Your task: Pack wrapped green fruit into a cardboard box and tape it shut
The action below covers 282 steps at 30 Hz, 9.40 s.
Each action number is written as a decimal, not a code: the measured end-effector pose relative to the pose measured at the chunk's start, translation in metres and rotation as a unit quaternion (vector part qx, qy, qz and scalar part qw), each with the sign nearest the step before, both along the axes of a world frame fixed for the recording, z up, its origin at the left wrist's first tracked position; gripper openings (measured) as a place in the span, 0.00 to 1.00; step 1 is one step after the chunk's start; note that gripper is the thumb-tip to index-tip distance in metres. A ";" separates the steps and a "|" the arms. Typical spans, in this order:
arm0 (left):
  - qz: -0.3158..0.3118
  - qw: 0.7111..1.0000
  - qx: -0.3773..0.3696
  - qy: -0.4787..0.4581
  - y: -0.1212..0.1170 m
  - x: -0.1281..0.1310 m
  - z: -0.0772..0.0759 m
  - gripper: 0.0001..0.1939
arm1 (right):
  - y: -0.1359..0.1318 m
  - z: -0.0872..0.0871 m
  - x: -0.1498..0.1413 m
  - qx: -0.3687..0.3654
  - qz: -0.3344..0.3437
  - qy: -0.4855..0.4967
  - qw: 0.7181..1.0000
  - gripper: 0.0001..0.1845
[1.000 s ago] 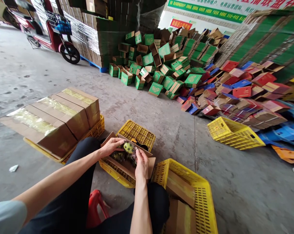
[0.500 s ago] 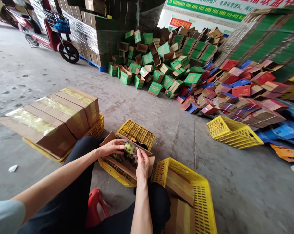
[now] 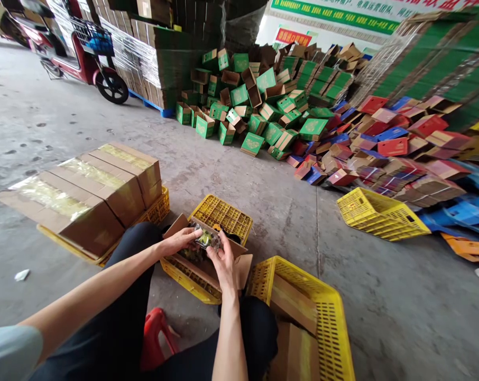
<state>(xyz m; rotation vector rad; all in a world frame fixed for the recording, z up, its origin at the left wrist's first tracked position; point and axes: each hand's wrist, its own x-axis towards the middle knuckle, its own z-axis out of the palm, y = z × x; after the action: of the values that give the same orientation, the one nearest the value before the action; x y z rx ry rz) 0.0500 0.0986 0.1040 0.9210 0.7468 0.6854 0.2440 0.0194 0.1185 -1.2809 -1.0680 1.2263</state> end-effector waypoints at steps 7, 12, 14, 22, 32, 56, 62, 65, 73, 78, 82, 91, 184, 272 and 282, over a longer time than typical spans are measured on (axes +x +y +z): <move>-0.003 0.999 -0.034 0.013 0.001 0.002 -0.006 0.33 | 0.003 0.001 -0.002 0.053 -0.013 -0.138 0.989 0.26; 0.011 0.999 -0.032 -0.026 -0.001 -0.001 0.002 0.39 | 0.005 -0.001 0.000 0.011 -0.056 -0.053 0.997 0.23; -0.010 0.999 0.001 -0.043 -0.002 -0.002 0.005 0.41 | 0.005 -0.003 0.000 -0.019 -0.073 -0.011 0.997 0.22; -0.046 0.994 0.094 -0.028 -0.001 0.000 0.007 0.27 | 0.004 -0.003 0.000 -0.070 -0.100 -0.002 0.993 0.27; -0.019 0.995 0.089 0.027 0.003 0.000 -0.004 0.32 | 0.003 -0.001 0.008 -0.032 -0.090 -0.078 0.992 0.29; -0.007 0.997 0.016 -0.080 0.001 0.000 0.000 0.33 | 0.003 0.003 0.004 -0.008 -0.055 0.015 0.998 0.26; -0.048 0.995 0.060 -0.057 -0.004 0.000 0.008 0.29 | 0.004 0.004 0.000 -0.014 -0.063 0.002 0.998 0.23; -0.050 0.996 0.022 -0.065 -0.004 0.001 0.007 0.29 | 0.004 -0.001 0.002 -0.020 -0.071 0.005 0.997 0.19; -0.069 0.993 -0.003 -0.099 -0.007 0.002 0.007 0.30 | 0.003 -0.005 0.001 -0.041 -0.073 0.029 0.996 0.19; -0.064 0.994 -0.009 -0.086 -0.009 0.000 0.013 0.34 | 0.004 -0.002 0.005 -0.028 -0.109 0.028 0.993 0.24; -0.081 0.994 0.056 -0.042 -0.009 0.000 0.013 0.31 | 0.005 -0.001 0.008 -0.010 -0.091 0.012 0.996 0.32; -0.042 0.998 0.015 -0.048 -0.005 0.003 0.009 0.32 | 0.006 -0.011 0.012 -0.034 -0.153 0.024 0.987 0.17; -0.006 0.997 0.076 0.009 -0.005 0.004 -0.001 0.22 | -0.006 -0.001 0.009 -0.071 -0.111 0.027 0.991 0.24; 0.010 0.997 0.039 0.059 -0.005 0.003 -0.001 0.34 | -0.005 -0.001 0.013 -0.084 -0.117 0.028 0.989 0.26; 0.057 0.995 0.056 0.057 -0.005 0.007 0.001 0.31 | 0.000 -0.005 0.014 -0.085 -0.118 0.062 0.987 0.26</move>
<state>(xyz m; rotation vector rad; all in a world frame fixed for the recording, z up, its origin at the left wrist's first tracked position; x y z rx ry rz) 0.0574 0.0938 0.1054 1.0323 0.8730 0.7858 0.2581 0.0193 0.1136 -1.3982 -0.7120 1.2173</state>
